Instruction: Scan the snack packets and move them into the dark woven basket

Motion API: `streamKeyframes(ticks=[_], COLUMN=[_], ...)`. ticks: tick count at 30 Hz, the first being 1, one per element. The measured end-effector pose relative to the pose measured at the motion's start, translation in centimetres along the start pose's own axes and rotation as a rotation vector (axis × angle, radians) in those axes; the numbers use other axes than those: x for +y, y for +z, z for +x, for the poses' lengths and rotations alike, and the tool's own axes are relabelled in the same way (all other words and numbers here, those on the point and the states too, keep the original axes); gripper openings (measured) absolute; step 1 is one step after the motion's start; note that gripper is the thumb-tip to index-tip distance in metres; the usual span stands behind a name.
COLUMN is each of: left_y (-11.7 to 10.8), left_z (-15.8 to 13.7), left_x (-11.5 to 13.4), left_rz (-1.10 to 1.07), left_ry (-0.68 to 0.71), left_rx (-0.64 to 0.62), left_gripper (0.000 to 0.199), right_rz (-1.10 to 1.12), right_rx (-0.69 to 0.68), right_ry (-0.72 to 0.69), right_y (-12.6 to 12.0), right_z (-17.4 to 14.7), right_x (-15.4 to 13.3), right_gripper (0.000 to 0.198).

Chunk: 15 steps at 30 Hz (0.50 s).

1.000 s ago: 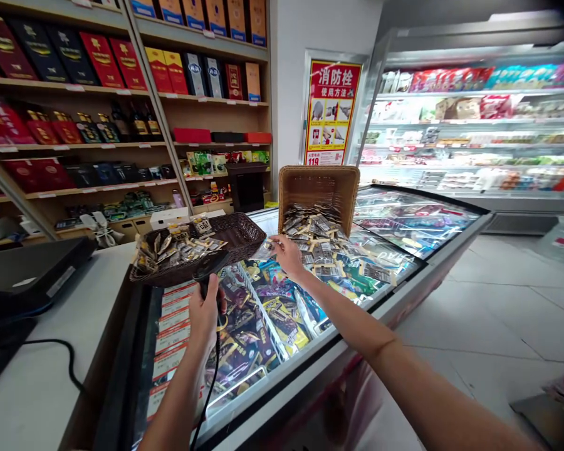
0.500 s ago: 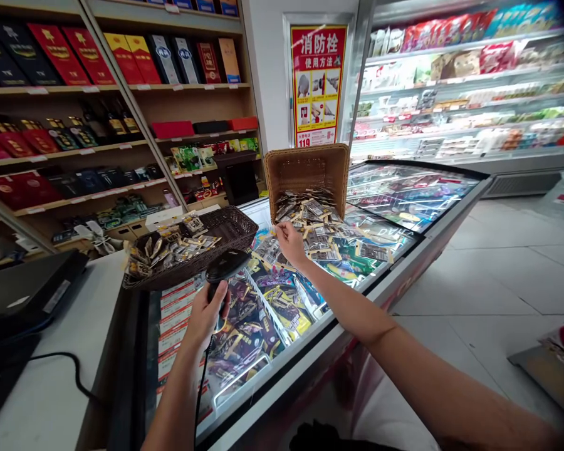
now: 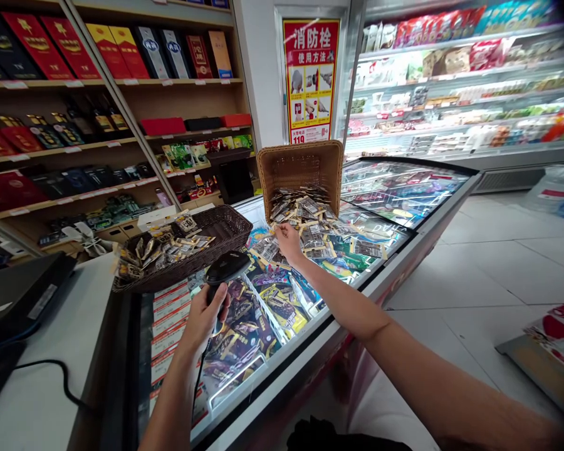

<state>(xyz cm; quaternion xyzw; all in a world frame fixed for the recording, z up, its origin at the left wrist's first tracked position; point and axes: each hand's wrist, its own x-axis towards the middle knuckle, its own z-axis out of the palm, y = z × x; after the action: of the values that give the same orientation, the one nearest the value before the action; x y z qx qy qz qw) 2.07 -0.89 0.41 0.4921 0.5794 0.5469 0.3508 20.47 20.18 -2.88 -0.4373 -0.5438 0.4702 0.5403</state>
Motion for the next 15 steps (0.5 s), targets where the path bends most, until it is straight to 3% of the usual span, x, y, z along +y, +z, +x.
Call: streamKeyframes(ticks=[15], left_y=[0.44], left_z=[-0.32], left_x=[0.38], left_rz=[0.05], left_ry=[-0.036], left_rx=[-0.05], left_gripper=[0.059], right_rz=[-0.015], right_rx=[0.001], right_ry=[0.015], right_y=[-0.05], right_z=[-0.16], right_x=[-0.23], right_gripper=[0.016])
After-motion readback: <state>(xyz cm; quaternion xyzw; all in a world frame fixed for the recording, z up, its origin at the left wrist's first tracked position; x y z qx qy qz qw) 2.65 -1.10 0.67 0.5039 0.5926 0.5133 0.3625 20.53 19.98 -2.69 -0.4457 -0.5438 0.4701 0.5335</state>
